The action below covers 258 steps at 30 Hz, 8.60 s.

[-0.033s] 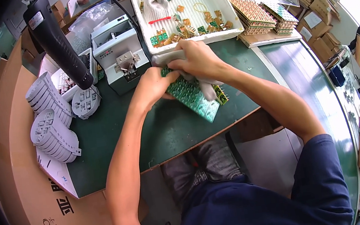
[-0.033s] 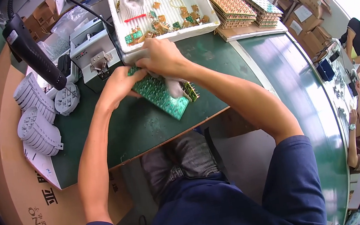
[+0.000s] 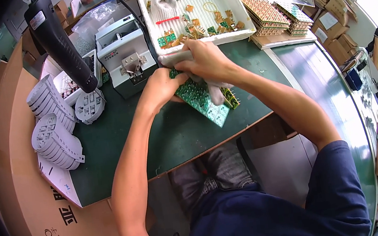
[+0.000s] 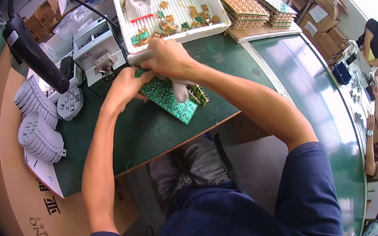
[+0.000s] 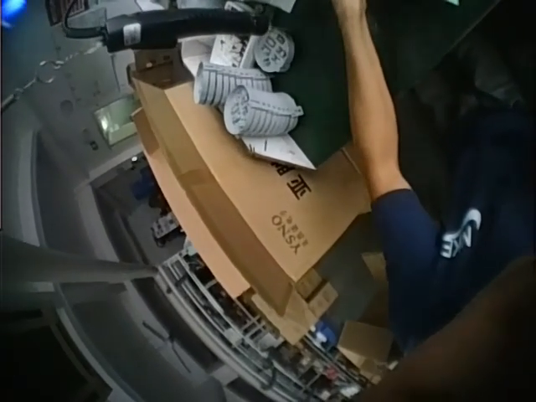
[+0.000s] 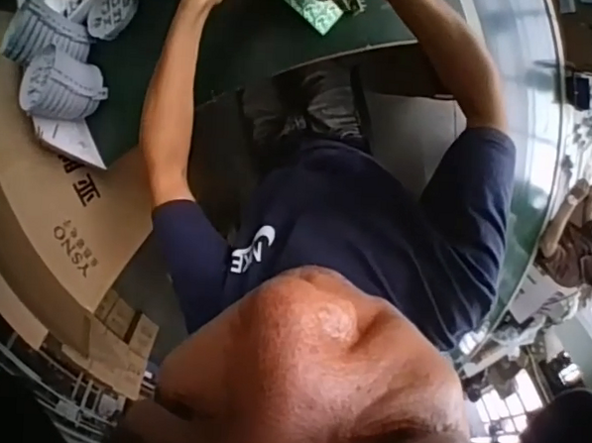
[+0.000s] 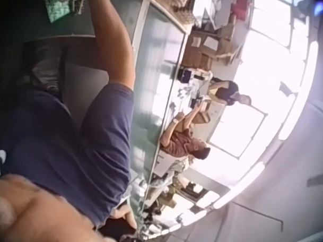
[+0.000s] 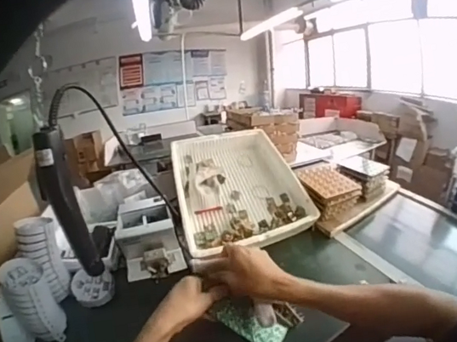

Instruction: Assembling electronic components and packing circuit boards into shipping boxes at a factory workstation.

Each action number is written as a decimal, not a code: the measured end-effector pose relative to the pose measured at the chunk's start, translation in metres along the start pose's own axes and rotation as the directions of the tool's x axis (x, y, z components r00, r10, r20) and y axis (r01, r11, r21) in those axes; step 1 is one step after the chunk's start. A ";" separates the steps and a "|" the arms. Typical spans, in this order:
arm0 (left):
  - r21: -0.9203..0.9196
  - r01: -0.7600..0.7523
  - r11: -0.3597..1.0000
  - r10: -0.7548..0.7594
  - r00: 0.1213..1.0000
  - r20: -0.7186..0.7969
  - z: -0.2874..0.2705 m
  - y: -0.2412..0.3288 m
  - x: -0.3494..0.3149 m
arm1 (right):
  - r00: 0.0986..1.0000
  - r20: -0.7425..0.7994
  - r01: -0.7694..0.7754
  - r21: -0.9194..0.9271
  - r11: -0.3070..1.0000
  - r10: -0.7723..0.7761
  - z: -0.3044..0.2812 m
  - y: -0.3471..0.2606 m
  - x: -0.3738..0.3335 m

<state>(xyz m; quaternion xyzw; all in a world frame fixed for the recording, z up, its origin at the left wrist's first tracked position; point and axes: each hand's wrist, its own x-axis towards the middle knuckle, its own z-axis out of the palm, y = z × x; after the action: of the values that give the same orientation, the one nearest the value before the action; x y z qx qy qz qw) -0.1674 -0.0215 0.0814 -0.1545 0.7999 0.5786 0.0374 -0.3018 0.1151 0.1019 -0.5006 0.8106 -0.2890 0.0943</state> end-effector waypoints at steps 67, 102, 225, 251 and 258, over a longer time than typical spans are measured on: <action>-0.321 -0.145 0.936 0.194 0.973 0.126 -0.007 -0.013 -0.008 | 0.985 0.173 -0.088 0.584 0.807 -0.017 -0.037 0.007 -0.006; -0.094 -0.171 0.981 0.152 0.971 -0.184 0.017 0.001 -0.007 | 0.961 -0.277 -0.043 -0.085 0.995 0.018 0.013 -0.022 -0.016; 0.329 -0.004 0.944 0.111 0.946 -0.306 0.035 -0.022 -0.061 | 0.965 -0.264 0.117 0.388 0.914 -0.012 0.063 -0.017 -0.051; -0.173 -0.160 0.972 0.137 0.981 -0.139 0.013 -0.043 -0.045 | 0.839 -0.510 0.248 0.050 0.968 -0.188 0.071 -0.019 -0.020; -0.026 -0.206 0.978 0.202 0.974 -0.102 0.006 -0.048 -0.044 | 0.993 0.114 -0.038 0.610 0.791 -0.041 0.060 -0.039 -0.033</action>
<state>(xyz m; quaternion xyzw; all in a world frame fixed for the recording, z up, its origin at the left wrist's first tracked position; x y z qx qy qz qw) -0.1122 -0.0207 0.0458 -0.1006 0.8019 0.5854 -0.0646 -0.2297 0.1084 0.0704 -0.4604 0.6660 -0.5045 0.3000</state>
